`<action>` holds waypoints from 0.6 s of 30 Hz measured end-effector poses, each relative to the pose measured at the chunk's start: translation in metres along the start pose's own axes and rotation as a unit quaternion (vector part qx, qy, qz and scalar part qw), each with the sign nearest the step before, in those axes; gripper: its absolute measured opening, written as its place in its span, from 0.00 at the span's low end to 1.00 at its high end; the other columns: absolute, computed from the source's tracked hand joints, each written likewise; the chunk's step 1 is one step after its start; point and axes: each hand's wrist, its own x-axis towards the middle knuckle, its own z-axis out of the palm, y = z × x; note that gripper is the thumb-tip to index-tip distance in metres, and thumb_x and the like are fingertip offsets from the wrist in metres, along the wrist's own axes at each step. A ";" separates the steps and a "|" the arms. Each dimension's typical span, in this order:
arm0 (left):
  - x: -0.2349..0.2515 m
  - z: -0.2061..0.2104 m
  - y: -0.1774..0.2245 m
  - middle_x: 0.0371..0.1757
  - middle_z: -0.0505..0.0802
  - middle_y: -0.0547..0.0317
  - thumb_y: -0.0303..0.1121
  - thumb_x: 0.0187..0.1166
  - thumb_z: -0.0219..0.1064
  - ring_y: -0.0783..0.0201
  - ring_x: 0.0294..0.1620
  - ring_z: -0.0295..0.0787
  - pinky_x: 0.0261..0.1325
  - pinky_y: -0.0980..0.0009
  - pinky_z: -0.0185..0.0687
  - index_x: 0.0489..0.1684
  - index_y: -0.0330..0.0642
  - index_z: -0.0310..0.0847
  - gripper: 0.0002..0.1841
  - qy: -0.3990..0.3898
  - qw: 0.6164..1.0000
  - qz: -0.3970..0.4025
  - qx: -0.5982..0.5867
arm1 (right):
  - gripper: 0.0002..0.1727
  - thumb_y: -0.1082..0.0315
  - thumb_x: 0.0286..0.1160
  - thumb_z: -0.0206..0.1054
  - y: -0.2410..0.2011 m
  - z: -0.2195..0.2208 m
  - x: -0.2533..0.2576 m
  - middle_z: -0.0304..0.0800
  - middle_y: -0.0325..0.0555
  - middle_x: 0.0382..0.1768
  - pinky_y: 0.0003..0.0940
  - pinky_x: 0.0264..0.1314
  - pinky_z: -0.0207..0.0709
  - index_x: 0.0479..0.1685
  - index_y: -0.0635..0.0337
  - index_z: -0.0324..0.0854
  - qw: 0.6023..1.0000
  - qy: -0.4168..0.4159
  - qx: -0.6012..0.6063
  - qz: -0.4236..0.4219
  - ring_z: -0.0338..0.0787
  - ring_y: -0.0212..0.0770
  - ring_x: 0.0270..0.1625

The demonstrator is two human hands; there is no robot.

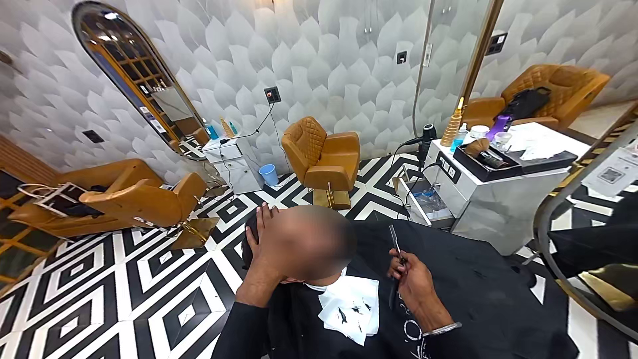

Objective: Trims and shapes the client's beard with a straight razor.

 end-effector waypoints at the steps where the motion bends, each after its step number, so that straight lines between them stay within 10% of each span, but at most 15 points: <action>1: -0.002 0.004 0.001 0.97 0.42 0.38 0.80 0.37 0.79 0.39 0.98 0.27 0.89 0.25 0.26 0.95 0.32 0.37 0.83 0.019 1.000 -0.001 -0.005 | 0.20 0.64 0.94 0.40 0.001 0.002 -0.002 0.74 0.39 0.20 0.29 0.27 0.77 0.46 0.63 0.78 1.000 -0.014 0.014 0.021 0.75 0.34 0.20; 7: -0.014 0.015 0.007 0.96 0.43 0.36 0.77 0.39 0.80 0.36 0.97 0.27 0.86 0.22 0.25 0.94 0.28 0.38 0.82 0.094 0.996 0.011 -0.005 | 0.15 0.76 0.88 0.55 -0.001 0.017 -0.021 0.92 0.64 0.48 0.54 0.59 0.90 0.70 0.65 0.72 0.964 -0.215 -0.133 -0.077 0.96 0.58 0.51; 11: -0.021 0.023 0.015 0.96 0.43 0.36 0.79 0.38 0.78 0.35 0.97 0.28 0.86 0.21 0.27 0.94 0.27 0.36 0.83 0.124 0.992 0.005 0.004 | 0.14 0.68 0.81 0.69 0.000 0.024 -0.023 0.95 0.36 0.43 0.39 0.49 0.95 0.63 0.48 0.83 0.835 -0.248 -0.398 -0.288 0.96 0.37 0.44; 18: -0.018 0.029 0.021 0.96 0.45 0.36 0.75 0.40 0.80 0.37 0.97 0.30 0.85 0.21 0.25 0.94 0.28 0.36 0.81 0.143 0.989 -0.030 0.016 | 0.07 0.63 0.74 0.74 -0.002 0.038 -0.016 0.97 0.28 0.37 0.34 0.48 0.94 0.47 0.43 0.95 0.738 -0.255 -0.540 -0.314 0.95 0.25 0.38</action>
